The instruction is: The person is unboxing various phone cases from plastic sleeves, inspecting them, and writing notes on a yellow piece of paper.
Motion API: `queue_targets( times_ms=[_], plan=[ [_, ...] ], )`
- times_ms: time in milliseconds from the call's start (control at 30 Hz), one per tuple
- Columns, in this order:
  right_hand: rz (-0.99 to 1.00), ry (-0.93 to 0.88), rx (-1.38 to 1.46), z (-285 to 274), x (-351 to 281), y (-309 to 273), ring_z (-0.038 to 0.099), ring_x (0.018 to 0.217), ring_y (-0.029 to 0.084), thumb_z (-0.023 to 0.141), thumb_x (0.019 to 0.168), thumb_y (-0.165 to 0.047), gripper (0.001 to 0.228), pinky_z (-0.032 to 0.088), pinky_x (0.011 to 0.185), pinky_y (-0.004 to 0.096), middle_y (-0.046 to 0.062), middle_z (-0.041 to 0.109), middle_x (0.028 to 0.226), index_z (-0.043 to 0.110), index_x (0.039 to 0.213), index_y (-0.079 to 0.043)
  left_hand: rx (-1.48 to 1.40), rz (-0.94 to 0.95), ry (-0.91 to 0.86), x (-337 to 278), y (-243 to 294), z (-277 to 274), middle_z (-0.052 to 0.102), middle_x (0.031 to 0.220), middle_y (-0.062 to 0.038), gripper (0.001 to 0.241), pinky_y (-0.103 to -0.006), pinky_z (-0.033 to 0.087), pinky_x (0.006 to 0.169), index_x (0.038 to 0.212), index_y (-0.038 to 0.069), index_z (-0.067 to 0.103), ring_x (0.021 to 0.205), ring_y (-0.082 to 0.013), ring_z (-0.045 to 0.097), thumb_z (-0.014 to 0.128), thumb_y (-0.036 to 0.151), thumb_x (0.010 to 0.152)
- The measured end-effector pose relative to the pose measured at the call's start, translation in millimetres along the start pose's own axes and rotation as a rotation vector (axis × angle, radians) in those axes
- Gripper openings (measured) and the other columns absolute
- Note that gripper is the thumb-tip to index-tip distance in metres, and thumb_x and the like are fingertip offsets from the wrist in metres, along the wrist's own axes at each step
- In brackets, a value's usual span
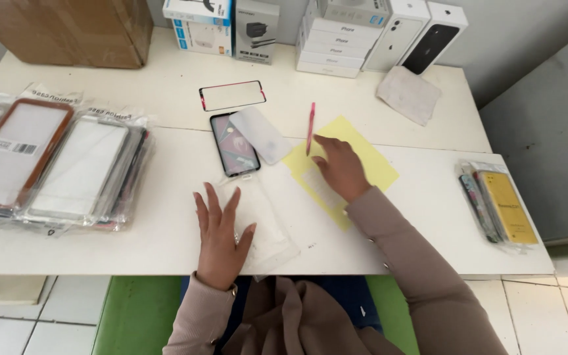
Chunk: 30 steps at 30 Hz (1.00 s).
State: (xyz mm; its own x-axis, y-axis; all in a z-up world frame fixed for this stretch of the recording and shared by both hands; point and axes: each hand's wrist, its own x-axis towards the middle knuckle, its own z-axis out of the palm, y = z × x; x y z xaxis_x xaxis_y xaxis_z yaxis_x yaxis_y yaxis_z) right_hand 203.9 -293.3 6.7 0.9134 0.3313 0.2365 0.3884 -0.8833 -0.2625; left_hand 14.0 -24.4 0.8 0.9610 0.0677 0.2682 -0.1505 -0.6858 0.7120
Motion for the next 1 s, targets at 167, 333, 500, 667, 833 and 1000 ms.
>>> queue_targets(
  times_ms=[167, 333, 500, 667, 833, 1000],
  plan=[
    [-0.085, 0.058, -0.262, 68.1, 25.3, 15.6, 0.060, 0.106, 0.037, 0.062, 0.098, -0.030, 0.026, 0.054, 0.078, 0.050, 0.012, 0.064, 0.116, 0.067, 0.119, -0.017, 0.133, 0.226, -0.119, 4.9, 9.5, 14.8, 0.030, 0.163, -0.020, 0.057, -0.0725, 0.009, 0.115, 0.149, 0.014, 0.051, 0.150, -0.0543, 0.007, 0.063, 0.033, 0.097],
    [-0.141, 0.141, -0.499, 80.6, 26.3, 26.5, 0.058, 0.082, 0.031, 0.060, 0.077, 0.000, 0.028, 0.049, 0.059, 0.042, 0.008, 0.062, 0.085, 0.066, 0.102, -0.009, 0.245, 0.516, -0.250, 30.6, 24.9, 35.0, 0.040, 0.160, -0.012, 0.057, -0.0677, 0.010, 0.119, 0.146, 0.011, 0.049, 0.151, -0.0434, 0.023, 0.047, 0.047, 0.102],
    [0.073, 0.375, 0.279, 40.1, 30.2, 35.6, 0.069, 0.073, 0.037, 0.061, 0.096, -0.009, 0.031, 0.058, 0.065, 0.048, 0.017, 0.063, 0.095, 0.059, 0.127, -0.005, 0.406, 0.425, -0.791, 72.3, 55.6, 67.4, 0.018, 0.168, -0.018, 0.082, -0.0602, -0.005, 0.124, 0.160, 0.013, 0.025, 0.156, -0.0370, 0.014, 0.036, 0.066, 0.099],
    [0.135, 0.548, 0.715, 36.6, 31.1, 53.7, 0.065, 0.081, 0.028, 0.061, 0.099, 0.000, 0.015, 0.057, 0.071, 0.036, 0.012, 0.050, 0.099, 0.057, 0.113, 0.000, 0.467, 0.462, -0.828, 91.5, 55.5, 94.5, 0.006, 0.170, -0.019, 0.097, -0.0554, -0.007, 0.126, 0.163, 0.011, 0.015, 0.157, -0.0372, 0.001, 0.030, 0.076, 0.093],
    [0.113, 0.453, 0.690, 33.7, 42.9, 54.7, 0.063, 0.097, 0.032, 0.062, 0.103, -0.007, 0.012, 0.055, 0.083, 0.038, 0.011, 0.047, 0.102, 0.051, 0.100, -0.004, 0.493, 0.475, -0.861, 113.7, 58.3, 99.5, 0.001, 0.171, -0.019, 0.104, -0.0548, -0.007, 0.126, 0.164, 0.011, 0.007, 0.157, -0.0373, -0.003, 0.024, 0.081, 0.090],
    [-0.051, 0.439, 0.481, 46.3, 64.6, 67.1, 0.067, 0.106, 0.036, 0.063, 0.102, -0.008, 0.009, 0.061, 0.087, 0.038, 0.008, 0.053, 0.109, 0.058, 0.109, -0.006, 0.485, 0.437, -0.891, 136.3, 62.4, 101.2, -0.002, 0.171, -0.019, 0.103, -0.0547, -0.010, 0.126, 0.164, 0.011, 0.005, 0.157, -0.0361, -0.006, 0.023, 0.081, 0.091]
  ],
)
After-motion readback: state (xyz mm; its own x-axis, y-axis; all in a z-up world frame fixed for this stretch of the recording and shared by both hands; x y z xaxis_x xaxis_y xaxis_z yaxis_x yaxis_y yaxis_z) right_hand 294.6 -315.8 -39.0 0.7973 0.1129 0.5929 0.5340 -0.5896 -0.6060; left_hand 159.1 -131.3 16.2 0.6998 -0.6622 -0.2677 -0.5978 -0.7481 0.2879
